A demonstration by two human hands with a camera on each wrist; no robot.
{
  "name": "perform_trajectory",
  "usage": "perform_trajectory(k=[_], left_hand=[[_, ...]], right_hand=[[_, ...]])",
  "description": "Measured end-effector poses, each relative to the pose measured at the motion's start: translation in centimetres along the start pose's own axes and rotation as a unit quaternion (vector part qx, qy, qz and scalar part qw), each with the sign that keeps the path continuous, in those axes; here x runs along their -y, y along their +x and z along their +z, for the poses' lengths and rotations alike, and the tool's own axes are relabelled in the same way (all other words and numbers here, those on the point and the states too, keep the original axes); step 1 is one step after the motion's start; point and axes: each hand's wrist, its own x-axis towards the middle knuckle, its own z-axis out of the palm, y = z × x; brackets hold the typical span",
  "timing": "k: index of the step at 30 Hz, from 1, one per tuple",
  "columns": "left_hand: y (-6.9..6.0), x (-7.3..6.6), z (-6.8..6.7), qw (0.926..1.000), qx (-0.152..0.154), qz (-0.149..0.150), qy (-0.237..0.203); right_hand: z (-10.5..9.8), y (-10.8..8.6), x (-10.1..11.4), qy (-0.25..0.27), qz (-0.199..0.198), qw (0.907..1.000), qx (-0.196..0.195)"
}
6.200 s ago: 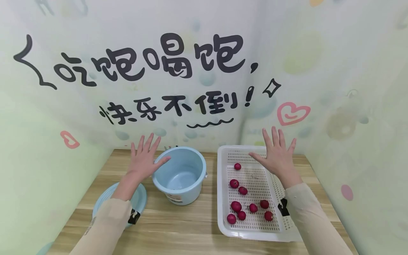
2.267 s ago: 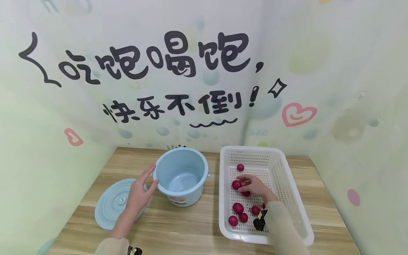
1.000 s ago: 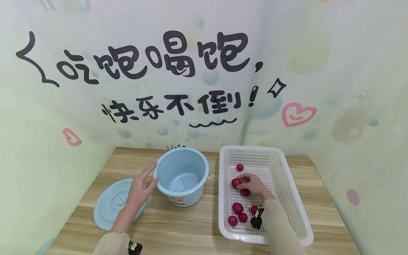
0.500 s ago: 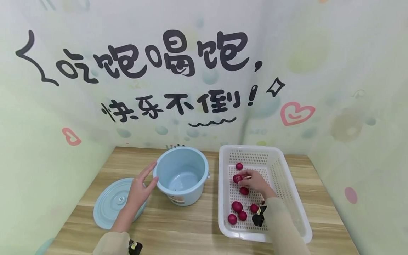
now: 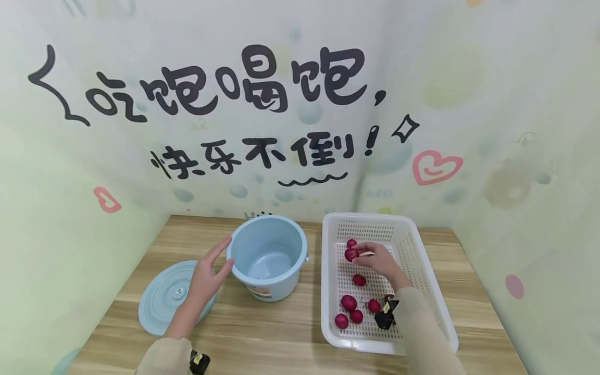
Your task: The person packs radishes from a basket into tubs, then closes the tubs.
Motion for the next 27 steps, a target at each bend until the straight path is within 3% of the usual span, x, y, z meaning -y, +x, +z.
perform_trajectory(k=[17,27], left_hand=[[0.1,0.1,0.1,1.0,0.006,-0.004,0.007],[0.0,0.1,0.1,0.9999,0.007,-0.01,0.007]], right_hand=[[-1.7,-0.8,1.6,0.043,-0.038,0.9983,0.009],[-1.9,-0.9,2.0,0.029,-0.048,0.9984,-0.002]])
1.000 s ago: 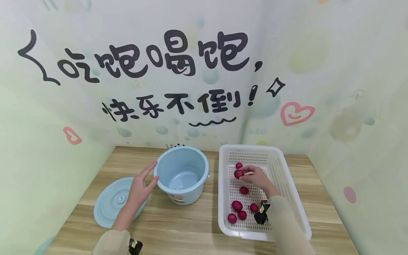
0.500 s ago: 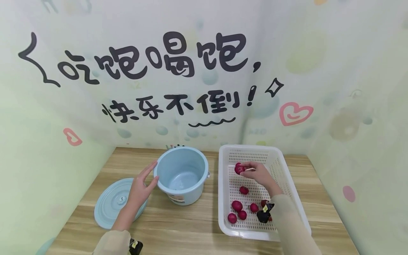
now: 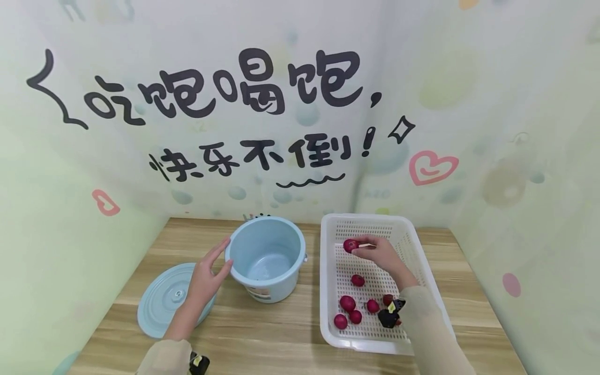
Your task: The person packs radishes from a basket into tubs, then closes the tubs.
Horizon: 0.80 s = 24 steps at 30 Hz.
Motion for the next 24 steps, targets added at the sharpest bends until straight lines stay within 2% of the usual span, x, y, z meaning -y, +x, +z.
perform_trajectory(k=[16,24], left_hand=[[0.1,-0.2,0.0,1.0,0.002,0.0,0.003],[0.0,-0.3,0.0,0.9999,0.001,0.001,0.012]], right_hand=[[0.5,0.3,2.2,-0.004,-0.018,0.9997,-0.014],[1.2,0.5,4.1,0.025,-0.018,0.9995,-0.004]])
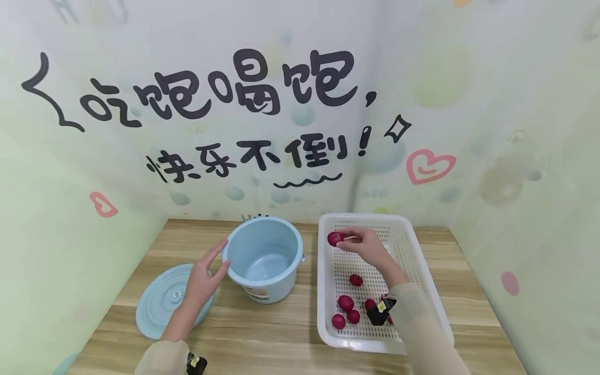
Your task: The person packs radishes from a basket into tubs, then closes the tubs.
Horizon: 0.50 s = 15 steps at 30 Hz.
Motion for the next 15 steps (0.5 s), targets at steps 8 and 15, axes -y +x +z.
perform_trajectory(k=[8,15], left_hand=[[-0.1,0.3,0.0,0.9999,-0.003,0.003,-0.01],[-0.1,0.4,0.1,0.9998,-0.008,0.01,-0.013]], right_hand=[[1.2,0.4,1.6,0.005,-0.022,0.9996,0.017],[2.7,0.9,3.3,0.007,-0.031,0.9992,0.025]])
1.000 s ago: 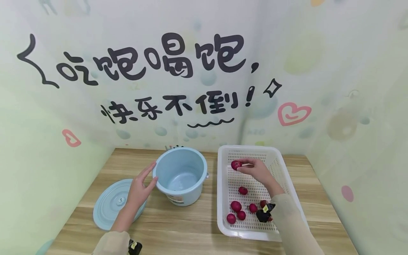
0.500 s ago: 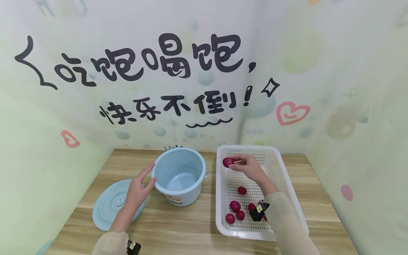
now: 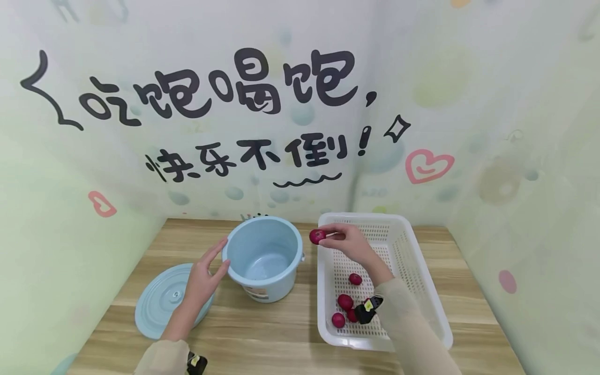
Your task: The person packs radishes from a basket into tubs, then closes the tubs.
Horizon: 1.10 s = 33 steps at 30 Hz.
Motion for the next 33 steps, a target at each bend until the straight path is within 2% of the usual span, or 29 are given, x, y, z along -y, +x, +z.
perform_trajectory(k=[5,9,14,23,33], left_hand=[[0.1,0.0,0.0,1.0,-0.001,-0.002,0.001],[0.1,0.0,0.0,1.0,-0.001,-0.003,-0.001],[0.2,0.2,0.0,1.0,0.003,-0.003,-0.005],[0.0,0.2,0.0,1.0,0.001,-0.008,-0.001],[0.0,0.1,0.1,1.0,-0.004,-0.001,-0.005]], right_hand=[[1.1,0.5,1.2,0.001,-0.01,0.9999,0.009],[2.0,1.0,1.9,0.02,-0.024,0.9994,0.016],[3.0,1.3,2.1,0.03,-0.032,0.9988,0.023],[4.6,1.7,2.5,0.05,-0.019,0.9978,0.039],[5.8,2.0,2.4,0.055,-0.034,0.9963,0.057]])
